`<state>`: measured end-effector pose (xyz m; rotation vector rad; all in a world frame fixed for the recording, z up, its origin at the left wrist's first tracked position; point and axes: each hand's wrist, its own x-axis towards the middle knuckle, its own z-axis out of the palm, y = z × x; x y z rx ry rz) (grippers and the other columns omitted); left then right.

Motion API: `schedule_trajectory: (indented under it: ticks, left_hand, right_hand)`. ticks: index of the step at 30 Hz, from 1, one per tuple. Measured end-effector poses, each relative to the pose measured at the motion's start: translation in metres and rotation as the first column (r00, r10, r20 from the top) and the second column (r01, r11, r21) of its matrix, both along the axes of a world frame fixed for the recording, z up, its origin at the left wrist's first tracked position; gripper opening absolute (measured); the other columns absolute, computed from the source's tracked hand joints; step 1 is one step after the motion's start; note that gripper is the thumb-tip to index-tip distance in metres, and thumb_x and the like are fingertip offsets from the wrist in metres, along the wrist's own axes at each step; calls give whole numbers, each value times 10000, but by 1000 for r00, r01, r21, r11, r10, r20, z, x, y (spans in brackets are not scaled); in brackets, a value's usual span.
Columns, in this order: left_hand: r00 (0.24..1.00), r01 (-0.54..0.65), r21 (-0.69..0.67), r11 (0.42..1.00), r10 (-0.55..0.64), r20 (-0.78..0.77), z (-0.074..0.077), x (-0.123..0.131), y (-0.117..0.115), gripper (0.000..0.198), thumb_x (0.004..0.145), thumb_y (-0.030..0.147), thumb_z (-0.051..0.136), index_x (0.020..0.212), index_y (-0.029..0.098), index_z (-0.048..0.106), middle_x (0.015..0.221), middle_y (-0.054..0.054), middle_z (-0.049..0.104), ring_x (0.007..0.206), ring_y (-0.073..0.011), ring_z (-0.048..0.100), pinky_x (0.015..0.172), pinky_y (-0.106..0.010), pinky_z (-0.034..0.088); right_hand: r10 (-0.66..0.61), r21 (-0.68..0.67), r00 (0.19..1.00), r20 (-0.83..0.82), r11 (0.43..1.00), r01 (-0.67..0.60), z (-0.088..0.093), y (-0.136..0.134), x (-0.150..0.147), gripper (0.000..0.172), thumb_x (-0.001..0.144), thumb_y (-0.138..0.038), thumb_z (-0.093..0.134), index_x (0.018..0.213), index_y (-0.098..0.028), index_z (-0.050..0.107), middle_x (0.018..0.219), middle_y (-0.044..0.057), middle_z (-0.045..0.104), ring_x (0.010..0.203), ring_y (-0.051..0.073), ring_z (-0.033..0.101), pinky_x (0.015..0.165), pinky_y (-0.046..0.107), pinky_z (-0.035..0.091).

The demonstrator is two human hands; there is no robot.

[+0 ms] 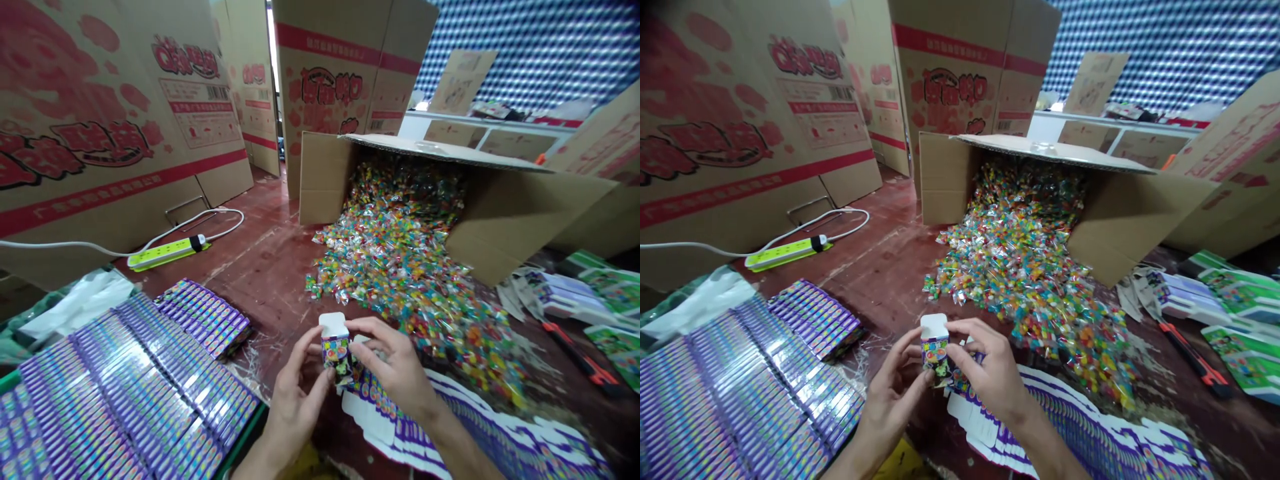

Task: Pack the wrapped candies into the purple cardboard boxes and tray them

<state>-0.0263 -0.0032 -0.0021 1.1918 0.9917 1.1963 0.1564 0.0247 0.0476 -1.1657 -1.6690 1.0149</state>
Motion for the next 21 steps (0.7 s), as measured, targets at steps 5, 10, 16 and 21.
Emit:
schedule_trajectory:
  ticks: [5, 10, 16, 21]
  left_hand:
    - [972, 188, -58, 980, -178, 153, 6, 1, -1, 339, 896, 275, 646, 1209, 253, 520, 999, -33, 618, 878, -172, 633, 784, -278, 523]
    - [961, 197, -111, 974, -169, 221, 12, 2, 0, 328, 855, 256, 704, 1126, 230, 522, 1021, -29, 612, 824, -136, 621, 721, -229, 493]
    - [959, 159, -185, 970, -107, 263, 10, 3, 0, 398, 806, 246, 754, 1081, 275, 467, 1019, 18, 562, 636, -61, 591, 584, -181, 449]
    - [984, 132, -134, 982, -114, 136, 8, -4, -2, 350, 847, 232, 707, 1116, 262, 484, 1040, -18, 591, 793, -123, 636, 685, -221, 499]
  right_hand:
    - [-87, -69, 991, -97, 994, 81, -26, -16, -8, 115, 919, -310, 619, 985, -224, 656, 1010, 41, 690, 915, 188, 684, 812, 280, 548]
    - [-119, -59, 968, -220, 992, 109, -24, -18, -12, 84, 923, -294, 601, 911, -211, 587, 1115, 73, 648, 1006, 206, 659, 860, 303, 531]
    - [-60, -75, 964, -260, 996, 42, -18, -14, -13, 172, 887, -357, 645, 937, -208, 574, 922, 39, 641, 866, 185, 627, 794, 300, 503]
    - [-51, -261, 976, -212, 965, -6, -13, -2, -11, 192, 794, -330, 735, 819, -189, 607, 808, 1, 631, 739, 153, 600, 680, 258, 478]
